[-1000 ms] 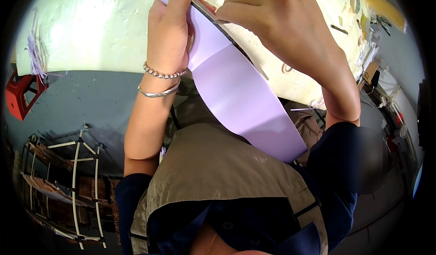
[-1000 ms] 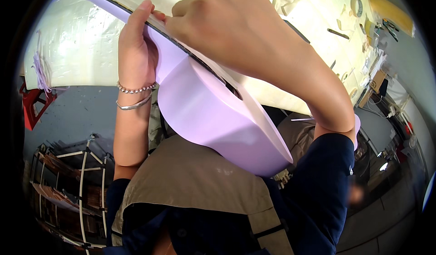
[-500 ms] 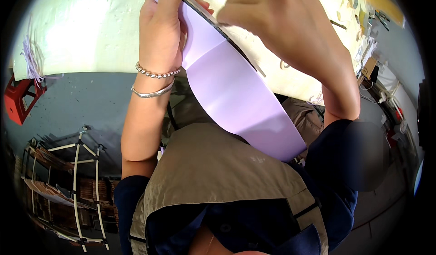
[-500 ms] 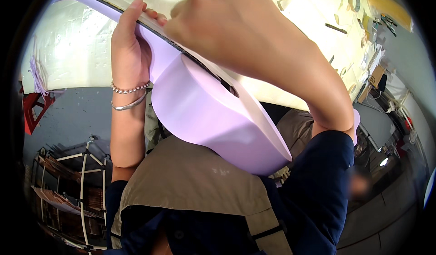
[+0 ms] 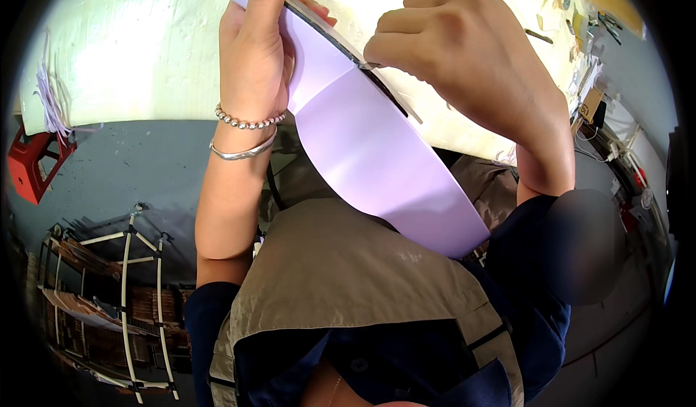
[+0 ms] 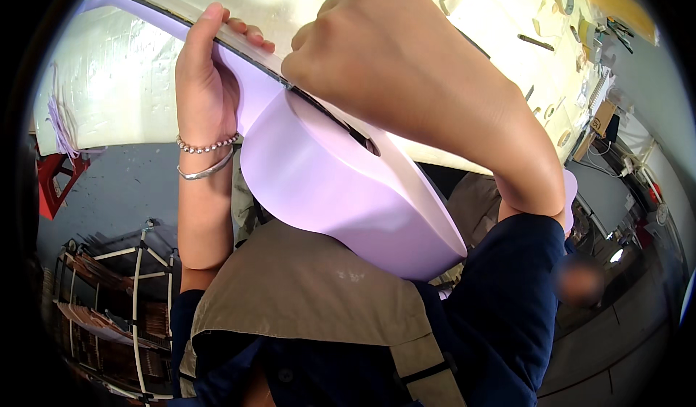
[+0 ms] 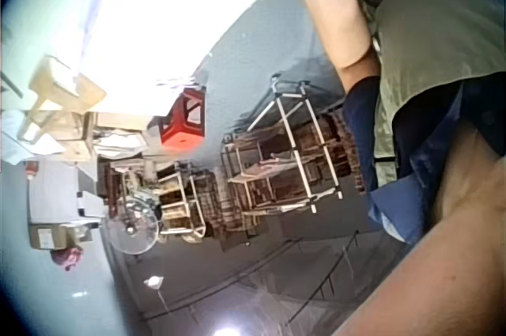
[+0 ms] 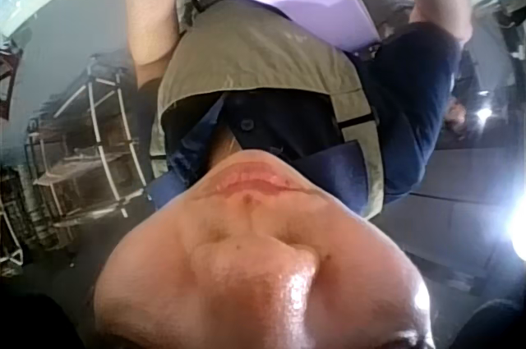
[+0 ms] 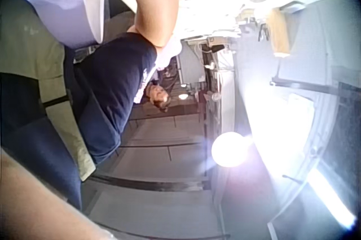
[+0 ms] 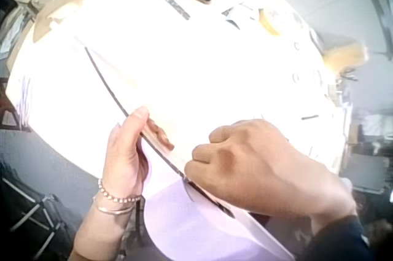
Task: The person sands the edges of a purple guitar neck using a sanding block and a small tool. They repeatedly pick up the neck, sand the edges, inspect the surface, and place it on a rack before repeating the process with another neck.
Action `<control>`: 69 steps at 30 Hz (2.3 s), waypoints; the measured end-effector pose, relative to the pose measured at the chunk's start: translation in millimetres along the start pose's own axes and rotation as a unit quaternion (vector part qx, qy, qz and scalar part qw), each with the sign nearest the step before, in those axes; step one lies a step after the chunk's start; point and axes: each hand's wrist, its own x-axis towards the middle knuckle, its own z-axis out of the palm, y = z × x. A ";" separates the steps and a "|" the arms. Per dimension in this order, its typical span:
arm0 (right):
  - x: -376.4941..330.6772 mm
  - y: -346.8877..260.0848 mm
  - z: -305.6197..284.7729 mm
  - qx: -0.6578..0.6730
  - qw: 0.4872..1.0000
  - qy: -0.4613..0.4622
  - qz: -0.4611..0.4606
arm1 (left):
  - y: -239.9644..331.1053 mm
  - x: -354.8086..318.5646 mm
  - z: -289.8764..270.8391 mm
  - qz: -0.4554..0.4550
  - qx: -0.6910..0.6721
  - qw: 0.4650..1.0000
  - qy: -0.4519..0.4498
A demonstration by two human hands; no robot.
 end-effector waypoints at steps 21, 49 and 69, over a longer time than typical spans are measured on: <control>-46.6 26.4 80.8 0.609 0.737 0.066 0.287 | 8.6 -19.3 8.4 -0.025 0.099 0.995 -0.020; 145.8 54.1 20.9 0.628 0.721 0.290 0.016 | -26.8 -29.8 -17.0 0.089 0.166 0.959 -0.210; 176.7 54.7 -9.5 0.490 0.848 0.202 -0.011 | -28.9 -30.7 -18.0 0.092 0.131 0.967 -0.198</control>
